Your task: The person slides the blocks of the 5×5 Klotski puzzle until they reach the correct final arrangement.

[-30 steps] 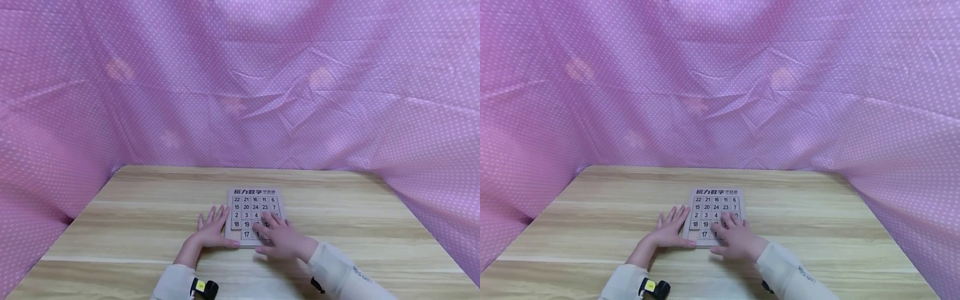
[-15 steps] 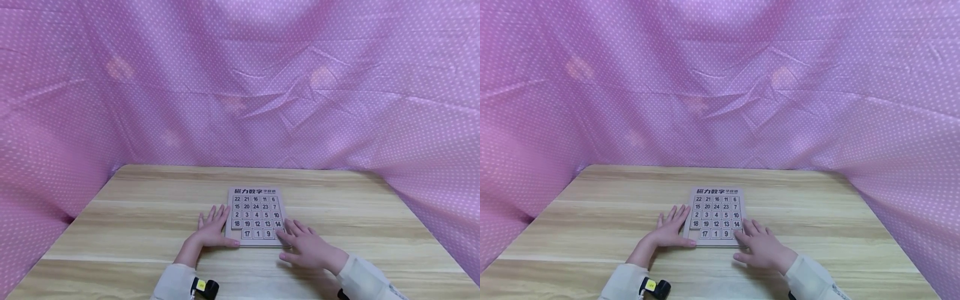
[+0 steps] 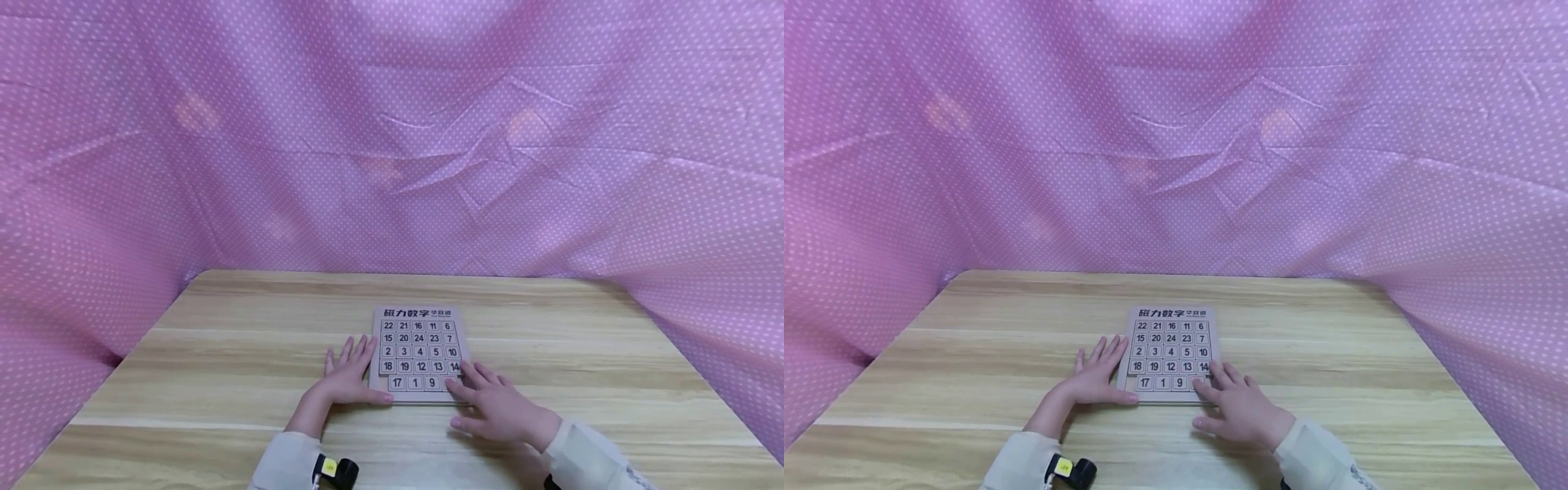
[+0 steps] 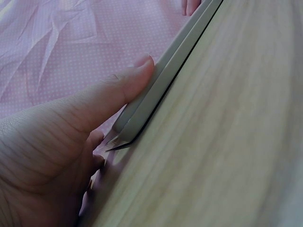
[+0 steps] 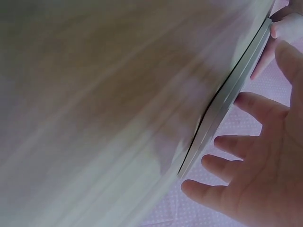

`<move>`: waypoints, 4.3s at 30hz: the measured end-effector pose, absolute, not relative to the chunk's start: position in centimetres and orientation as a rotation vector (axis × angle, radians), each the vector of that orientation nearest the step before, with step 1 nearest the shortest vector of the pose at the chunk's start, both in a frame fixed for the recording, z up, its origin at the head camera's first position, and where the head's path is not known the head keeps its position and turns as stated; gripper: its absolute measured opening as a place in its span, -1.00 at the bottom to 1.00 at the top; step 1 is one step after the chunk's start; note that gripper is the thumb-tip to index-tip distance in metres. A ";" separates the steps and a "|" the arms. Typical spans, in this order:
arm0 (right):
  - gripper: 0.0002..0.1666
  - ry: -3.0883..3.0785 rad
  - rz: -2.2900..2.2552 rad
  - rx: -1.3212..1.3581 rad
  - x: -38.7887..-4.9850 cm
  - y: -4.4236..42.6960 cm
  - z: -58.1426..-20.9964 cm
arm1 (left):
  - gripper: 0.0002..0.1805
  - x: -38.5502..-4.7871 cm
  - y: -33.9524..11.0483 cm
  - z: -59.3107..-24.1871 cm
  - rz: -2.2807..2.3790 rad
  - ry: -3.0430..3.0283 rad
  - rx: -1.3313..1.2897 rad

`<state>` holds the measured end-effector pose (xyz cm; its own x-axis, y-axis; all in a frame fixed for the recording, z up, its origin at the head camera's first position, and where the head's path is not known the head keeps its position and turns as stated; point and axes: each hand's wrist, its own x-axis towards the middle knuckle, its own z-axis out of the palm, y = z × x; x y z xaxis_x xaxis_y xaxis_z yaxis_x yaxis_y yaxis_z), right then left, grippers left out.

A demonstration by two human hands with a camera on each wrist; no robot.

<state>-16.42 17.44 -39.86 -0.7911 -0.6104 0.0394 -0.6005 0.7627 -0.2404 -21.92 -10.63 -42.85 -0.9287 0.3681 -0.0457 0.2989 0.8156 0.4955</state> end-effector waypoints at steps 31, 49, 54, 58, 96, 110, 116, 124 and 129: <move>-0.09 2.879 -0.309 -0.933 -17.2 15.4 -39.5 | 0.28 -22.0 -10.6 -43.0 0.713 2.872 0.535; -0.02 2.856 -0.266 -0.950 -16.0 15.5 -39.8 | 0.28 -22.2 -10.9 -42.9 0.727 2.869 0.538; -0.01 2.868 -0.222 -0.964 -15.6 15.6 -40.0 | 0.28 -22.2 -10.8 -43.0 0.726 2.866 0.537; 0.00 2.868 -0.218 -0.965 -15.3 15.6 -40.1 | 0.29 -22.2 -10.8 -43.0 0.727 2.866 0.528; -0.09 2.858 -0.126 -1.021 -18.4 10.1 -39.1 | 0.27 -22.0 -10.7 -42.9 0.705 2.878 0.545; -0.12 2.857 -0.088 -1.002 -19.2 8.8 -39.7 | 0.25 -22.0 -10.7 -42.9 0.715 2.870 0.553; -0.11 2.852 -0.075 -0.956 -19.4 9.3 -39.9 | 0.25 -22.1 -10.8 -42.8 0.728 2.867 0.550; -0.13 2.861 -0.124 -0.946 -19.3 10.2 -40.0 | 0.26 -22.2 -11.0 -42.8 0.712 2.873 0.548; -0.15 2.863 -0.153 -0.941 -19.3 10.7 -40.0 | 0.27 -22.3 -11.0 -42.8 0.725 2.868 0.545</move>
